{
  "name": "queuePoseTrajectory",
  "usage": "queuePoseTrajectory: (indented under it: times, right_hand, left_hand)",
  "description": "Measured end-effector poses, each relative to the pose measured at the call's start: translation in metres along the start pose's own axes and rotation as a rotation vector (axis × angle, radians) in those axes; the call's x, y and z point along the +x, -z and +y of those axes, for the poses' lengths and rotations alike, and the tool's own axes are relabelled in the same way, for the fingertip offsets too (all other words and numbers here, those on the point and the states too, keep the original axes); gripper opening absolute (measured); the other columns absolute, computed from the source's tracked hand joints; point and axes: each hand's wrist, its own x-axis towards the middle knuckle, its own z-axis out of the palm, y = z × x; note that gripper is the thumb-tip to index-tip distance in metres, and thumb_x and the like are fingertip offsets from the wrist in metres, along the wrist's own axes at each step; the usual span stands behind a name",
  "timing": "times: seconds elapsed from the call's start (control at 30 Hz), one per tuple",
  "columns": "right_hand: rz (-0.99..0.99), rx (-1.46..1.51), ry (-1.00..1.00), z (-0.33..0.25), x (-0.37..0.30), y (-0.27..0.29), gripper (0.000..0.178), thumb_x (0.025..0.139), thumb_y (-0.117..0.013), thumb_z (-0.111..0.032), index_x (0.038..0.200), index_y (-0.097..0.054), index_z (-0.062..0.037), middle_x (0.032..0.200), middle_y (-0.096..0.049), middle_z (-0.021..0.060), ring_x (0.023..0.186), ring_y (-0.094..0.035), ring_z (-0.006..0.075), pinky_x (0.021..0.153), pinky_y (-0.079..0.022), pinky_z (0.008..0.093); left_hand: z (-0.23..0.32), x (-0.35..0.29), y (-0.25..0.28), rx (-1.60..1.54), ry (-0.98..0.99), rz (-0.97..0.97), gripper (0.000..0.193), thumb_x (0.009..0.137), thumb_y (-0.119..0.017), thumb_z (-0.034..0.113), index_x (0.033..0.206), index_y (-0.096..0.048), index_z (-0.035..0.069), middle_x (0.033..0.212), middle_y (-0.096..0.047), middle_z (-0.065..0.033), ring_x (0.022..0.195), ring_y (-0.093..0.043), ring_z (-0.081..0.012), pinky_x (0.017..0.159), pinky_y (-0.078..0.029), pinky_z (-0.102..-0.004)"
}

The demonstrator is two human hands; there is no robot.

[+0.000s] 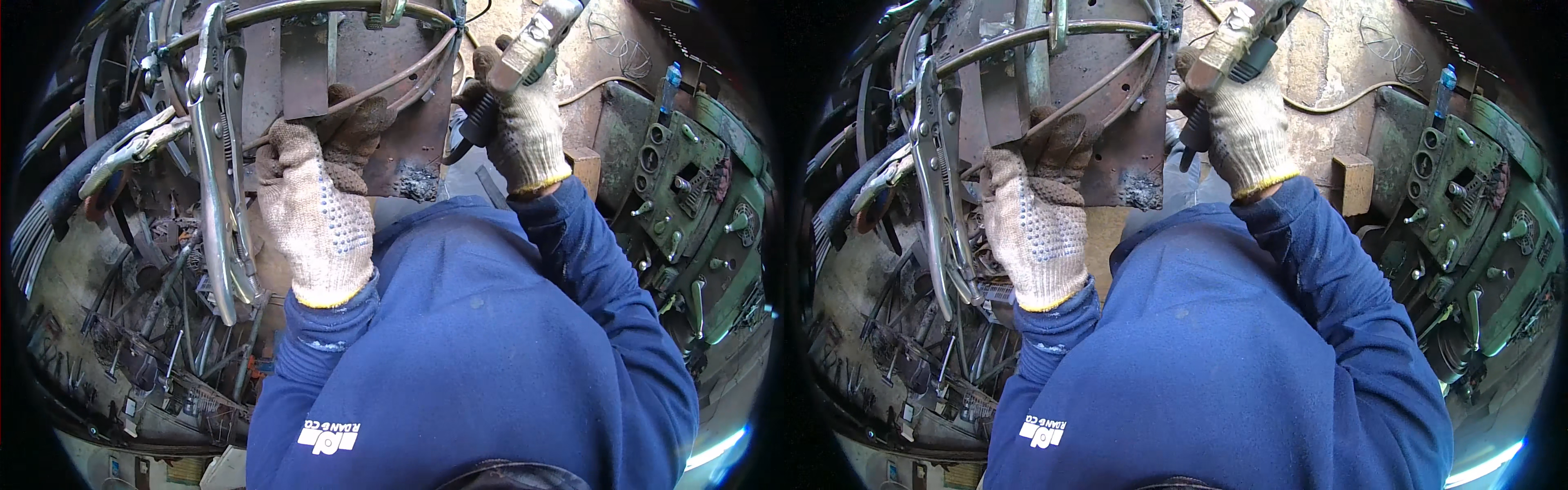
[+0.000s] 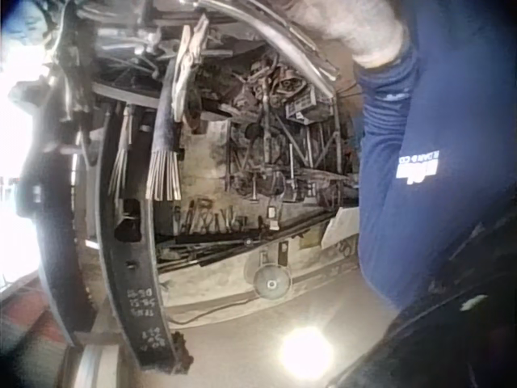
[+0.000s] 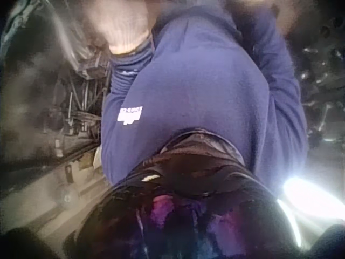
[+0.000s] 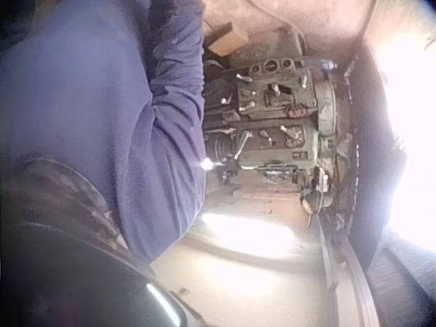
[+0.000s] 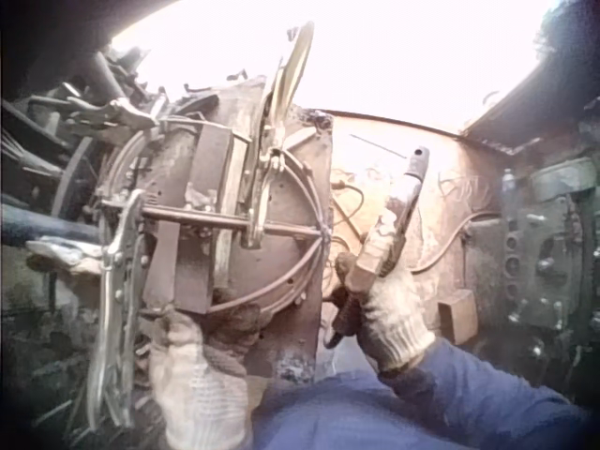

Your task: The person positions a curved metal piece onto a larger assembly using clamps, grinds the surface with a handheld grinder, and performs spot welding on the joints while holding the components in place.

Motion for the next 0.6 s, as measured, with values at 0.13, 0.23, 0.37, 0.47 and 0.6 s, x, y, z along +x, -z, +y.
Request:
queuePoseTrajectory:
  times: [0.13, 0.23, 0.37, 0.47, 0.6]
  right_hand:
    - [-0.089, -0.02, -0.024, -0.002, 0.006, 0.0, 0.043, 0.085, -0.075, -0.022, 0.117, -0.053, -0.0049, 0.079, -0.061, 0.0062, 0.067, -0.063, 0.0186, 0.06, -0.056, 0.0327]
    - [-0.272, -0.789, 0.495, 0.004, 0.012, 0.011, 0.028, 0.083, -0.068, -0.006, 0.111, -0.062, -0.0057, 0.084, -0.069, 0.0099, 0.069, -0.067, 0.0182, 0.061, -0.055, 0.0302]
    - [-0.305, -0.959, 0.222, -0.016, 0.006, -0.002, 0.028, 0.078, -0.063, 0.0, 0.104, -0.068, -0.0064, 0.088, -0.072, 0.0111, 0.07, -0.069, 0.0192, 0.062, -0.055, 0.0306]
    - [-0.267, -1.169, 0.575, -0.014, 0.007, 0.001, 0.026, 0.078, -0.064, -0.001, 0.102, -0.069, -0.0077, 0.081, -0.071, 0.0099, 0.069, -0.069, 0.0227, 0.061, -0.055, 0.0322]
    - [-0.251, -1.115, 0.51, -0.008, 0.013, 0.002, 0.028, 0.076, -0.066, -0.003, 0.103, -0.069, -0.0094, 0.079, -0.07, 0.0104, 0.069, -0.069, 0.0241, 0.06, -0.054, 0.0322]
  left_hand:
    - [0.0, -0.002, 0.003, 0.194, -0.075, -0.025, 0.024, 0.096, -0.059, 0.02, 0.114, -0.055, 0.006, 0.109, -0.065, -0.0164, 0.085, -0.07, -0.0302, 0.062, -0.057, -0.0293]
    - [0.004, -0.006, -0.012, 0.148, -0.053, -0.027, 0.024, 0.097, -0.056, 0.018, 0.116, -0.054, 0.005, 0.11, -0.064, -0.0192, 0.089, -0.069, -0.0328, 0.071, -0.059, -0.0354]
    - [0.001, -0.004, -0.008, 0.152, -0.055, -0.014, 0.025, 0.098, -0.054, 0.017, 0.118, -0.052, 0.003, 0.111, -0.063, -0.0218, 0.095, -0.067, -0.0354, 0.084, -0.058, -0.0448]
    - [0.001, -0.003, -0.009, 0.108, -0.052, -0.032, 0.025, 0.098, -0.052, 0.016, 0.119, -0.051, 0.002, 0.114, -0.061, -0.0231, 0.099, -0.065, -0.0374, 0.089, -0.056, -0.0488]
    - [0.001, 0.0, -0.001, -0.227, 0.038, -0.218, 0.025, 0.098, -0.051, 0.013, 0.121, -0.049, 0.002, 0.118, -0.058, -0.0244, 0.104, -0.063, -0.0391, 0.091, -0.055, -0.0521]
